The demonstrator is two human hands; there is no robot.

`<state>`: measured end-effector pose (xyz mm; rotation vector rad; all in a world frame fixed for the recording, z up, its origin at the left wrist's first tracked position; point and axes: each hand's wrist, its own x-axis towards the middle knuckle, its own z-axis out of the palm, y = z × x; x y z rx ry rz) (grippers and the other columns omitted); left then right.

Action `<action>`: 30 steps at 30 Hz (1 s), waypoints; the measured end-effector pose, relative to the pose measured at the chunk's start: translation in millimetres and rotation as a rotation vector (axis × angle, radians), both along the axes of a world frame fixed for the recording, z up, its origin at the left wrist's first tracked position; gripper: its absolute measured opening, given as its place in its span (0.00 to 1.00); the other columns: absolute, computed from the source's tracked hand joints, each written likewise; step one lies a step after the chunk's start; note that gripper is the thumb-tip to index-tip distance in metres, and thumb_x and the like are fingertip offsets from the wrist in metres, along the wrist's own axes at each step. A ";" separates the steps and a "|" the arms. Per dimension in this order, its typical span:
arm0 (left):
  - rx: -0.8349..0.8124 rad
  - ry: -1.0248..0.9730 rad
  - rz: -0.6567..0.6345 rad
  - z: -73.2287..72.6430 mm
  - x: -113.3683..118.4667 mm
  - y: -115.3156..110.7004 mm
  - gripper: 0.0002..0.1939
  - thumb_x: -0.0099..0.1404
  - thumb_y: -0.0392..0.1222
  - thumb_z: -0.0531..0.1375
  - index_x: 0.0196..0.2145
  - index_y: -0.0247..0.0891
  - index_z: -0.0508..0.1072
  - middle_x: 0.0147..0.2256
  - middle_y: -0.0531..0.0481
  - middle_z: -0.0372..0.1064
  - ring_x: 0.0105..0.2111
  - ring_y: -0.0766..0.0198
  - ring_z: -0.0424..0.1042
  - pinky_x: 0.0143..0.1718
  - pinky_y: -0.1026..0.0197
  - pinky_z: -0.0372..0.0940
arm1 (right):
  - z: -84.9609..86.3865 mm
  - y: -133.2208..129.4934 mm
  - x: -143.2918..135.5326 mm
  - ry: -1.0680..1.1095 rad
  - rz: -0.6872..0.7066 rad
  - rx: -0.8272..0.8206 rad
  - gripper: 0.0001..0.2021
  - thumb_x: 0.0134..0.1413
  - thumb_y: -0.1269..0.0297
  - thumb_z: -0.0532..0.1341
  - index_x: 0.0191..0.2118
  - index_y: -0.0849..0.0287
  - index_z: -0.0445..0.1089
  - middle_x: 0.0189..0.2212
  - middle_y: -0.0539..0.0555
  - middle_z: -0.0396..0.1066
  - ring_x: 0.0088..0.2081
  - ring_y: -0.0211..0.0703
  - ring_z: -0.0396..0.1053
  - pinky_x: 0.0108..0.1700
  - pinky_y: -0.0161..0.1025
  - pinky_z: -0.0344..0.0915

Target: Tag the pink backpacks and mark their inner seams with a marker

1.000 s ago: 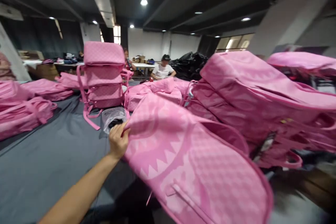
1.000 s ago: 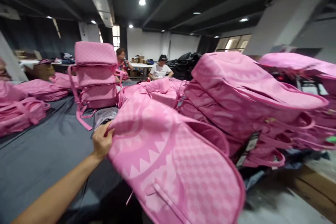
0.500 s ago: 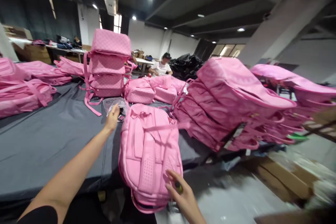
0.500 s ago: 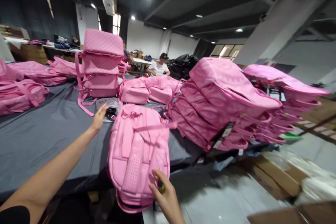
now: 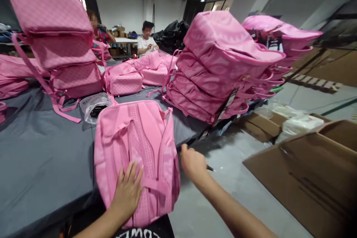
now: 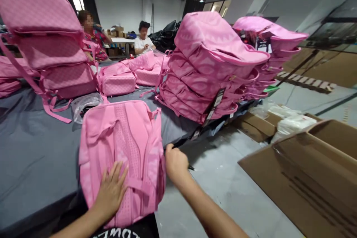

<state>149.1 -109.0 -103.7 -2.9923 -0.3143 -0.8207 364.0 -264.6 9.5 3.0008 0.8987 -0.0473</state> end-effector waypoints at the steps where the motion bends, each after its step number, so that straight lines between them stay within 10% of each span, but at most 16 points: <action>1: -0.014 -0.036 -0.001 -8.4 -13.1 -8.3 0.29 0.67 0.53 0.55 0.63 0.42 0.62 0.63 0.42 0.58 0.64 0.50 0.53 0.66 0.45 0.39 | -1.5 -12.6 10.9 0.021 -0.055 0.045 0.16 0.64 0.66 0.53 0.52 0.69 0.68 0.35 0.69 0.76 0.36 0.58 0.76 0.33 0.44 0.67; 4: -0.073 -0.085 -0.040 -4.3 -39.8 -19.2 0.25 0.66 0.53 0.57 0.58 0.44 0.69 0.59 0.42 0.65 0.58 0.50 0.61 0.61 0.48 0.48 | -8.6 -21.5 22.2 0.105 -0.100 0.222 0.24 0.67 0.53 0.49 0.61 0.62 0.60 0.42 0.62 0.76 0.43 0.51 0.76 0.38 0.39 0.68; 7: -0.083 -0.081 -0.198 47.6 -28.3 -4.6 0.17 0.67 0.44 0.55 0.52 0.42 0.73 0.53 0.43 0.71 0.50 0.54 0.66 0.52 0.52 0.59 | -14.7 8.5 -0.1 0.131 -0.059 0.369 0.29 0.63 0.49 0.53 0.65 0.58 0.53 0.45 0.58 0.75 0.45 0.47 0.73 0.40 0.38 0.67; 13: 0.166 0.109 -0.232 152.1 116.2 59.1 0.17 0.70 0.42 0.51 0.52 0.37 0.70 0.55 0.40 0.67 0.55 0.51 0.63 0.51 0.49 0.58 | -15.9 52.3 -53.4 0.059 0.041 0.434 0.33 0.54 0.60 0.61 0.64 0.62 0.54 0.46 0.60 0.73 0.46 0.52 0.69 0.43 0.41 0.66; 18: 0.270 0.343 -0.285 153.1 182.7 95.2 0.17 0.67 0.48 0.55 0.34 0.31 0.76 0.34 0.38 0.74 0.36 0.54 0.71 0.40 0.52 0.58 | -35.6 26.6 -41.1 0.073 -0.103 0.527 0.31 0.53 0.62 0.59 0.62 0.63 0.55 0.47 0.62 0.71 0.46 0.52 0.71 0.43 0.42 0.67; 25: 0.296 0.424 -0.422 166.7 151.4 97.0 0.20 0.66 0.56 0.57 0.31 0.36 0.77 0.34 0.43 0.73 0.37 0.57 0.68 0.43 0.51 0.54 | -70.5 18.5 -42.5 -0.008 -0.091 0.670 0.31 0.54 0.59 0.58 0.62 0.62 0.54 0.45 0.60 0.69 0.43 0.51 0.71 0.39 0.42 0.69; 30: 0.382 0.366 -0.383 178.0 154.7 143.8 0.21 0.66 0.57 0.57 0.28 0.39 0.79 0.35 0.45 0.71 0.43 0.54 0.64 0.54 0.44 0.50 | -90.9 24.8 -63.5 -0.124 0.024 0.630 0.30 0.57 0.61 0.57 0.65 0.59 0.51 0.45 0.61 0.67 0.45 0.53 0.68 0.39 0.44 0.69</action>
